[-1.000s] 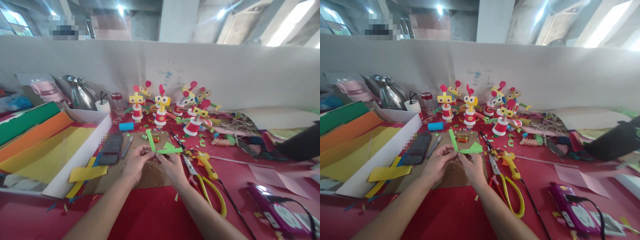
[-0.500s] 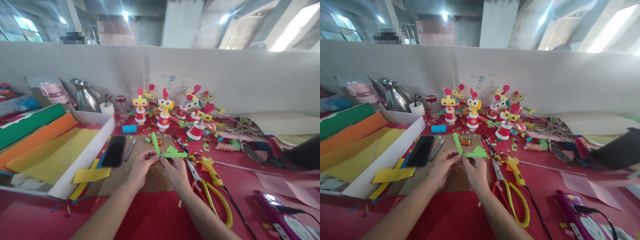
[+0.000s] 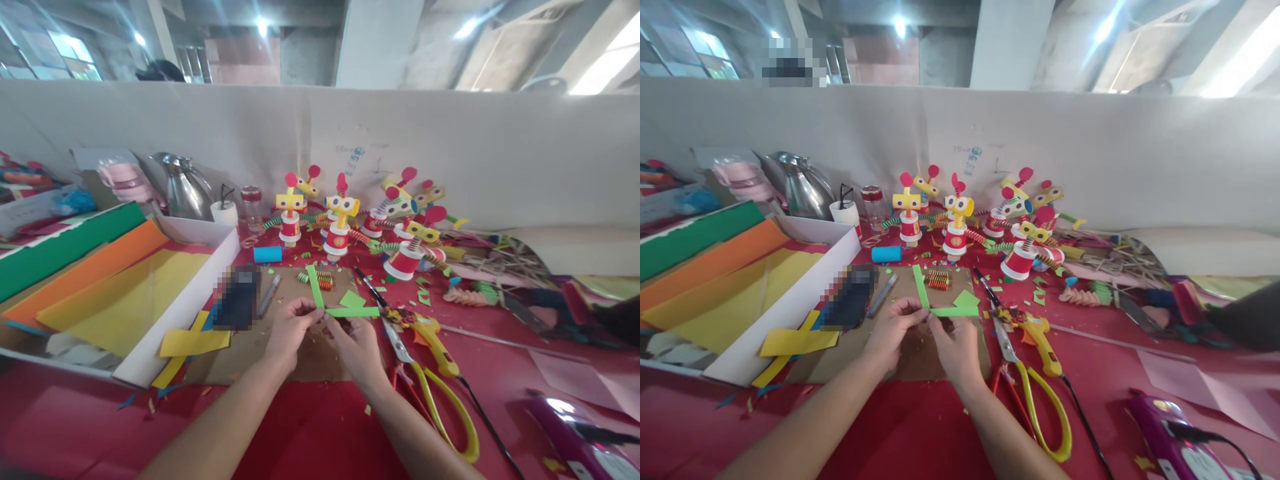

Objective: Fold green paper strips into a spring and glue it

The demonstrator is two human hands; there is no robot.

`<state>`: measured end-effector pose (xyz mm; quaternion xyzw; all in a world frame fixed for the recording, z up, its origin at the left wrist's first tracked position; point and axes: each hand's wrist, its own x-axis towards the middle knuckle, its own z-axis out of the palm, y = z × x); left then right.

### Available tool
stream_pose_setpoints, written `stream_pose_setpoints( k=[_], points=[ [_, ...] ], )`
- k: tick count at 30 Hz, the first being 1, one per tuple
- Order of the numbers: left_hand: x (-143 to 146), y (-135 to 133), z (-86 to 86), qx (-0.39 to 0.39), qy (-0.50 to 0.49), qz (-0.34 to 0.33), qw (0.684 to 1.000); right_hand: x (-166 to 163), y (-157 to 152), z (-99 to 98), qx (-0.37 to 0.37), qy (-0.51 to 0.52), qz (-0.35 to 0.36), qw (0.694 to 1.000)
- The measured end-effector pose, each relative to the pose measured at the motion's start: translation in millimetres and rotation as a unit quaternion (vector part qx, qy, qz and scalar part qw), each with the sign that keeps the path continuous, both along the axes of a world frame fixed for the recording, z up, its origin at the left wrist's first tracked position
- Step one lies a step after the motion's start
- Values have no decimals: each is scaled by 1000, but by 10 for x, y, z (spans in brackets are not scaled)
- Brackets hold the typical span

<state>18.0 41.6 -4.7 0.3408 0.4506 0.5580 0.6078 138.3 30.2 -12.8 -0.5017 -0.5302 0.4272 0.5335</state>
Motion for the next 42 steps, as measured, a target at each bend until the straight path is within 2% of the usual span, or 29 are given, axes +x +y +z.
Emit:
stream_pose_setpoints(
  k=[6,9,15,19,22,27,34,42],
  points=[
    [7,13,-35,3,-39,-32,999,-4,20,-11,-13,88,52,995],
    [13,21,-17,-14,-46,-26,999,-12,29,-34,-17,96,55,994],
    [-18,38,20,-32,-77,-22,996,38,37,-131,54,-8,32,998],
    [-44,67,17,-46,-112,-36,992,109,67,-126,97,-99,51,989],
    [-53,78,23,-57,-119,-39,990,137,83,-91,107,-125,65,984],
    [-42,61,49,-47,-104,-35,993,141,90,-78,95,-58,82,990],
    [-10,56,42,-52,-76,-14,996,165,139,-112,33,-12,86,996],
    [-6,38,46,-23,-61,8,998,91,111,-23,49,-3,86,995]
  ],
)
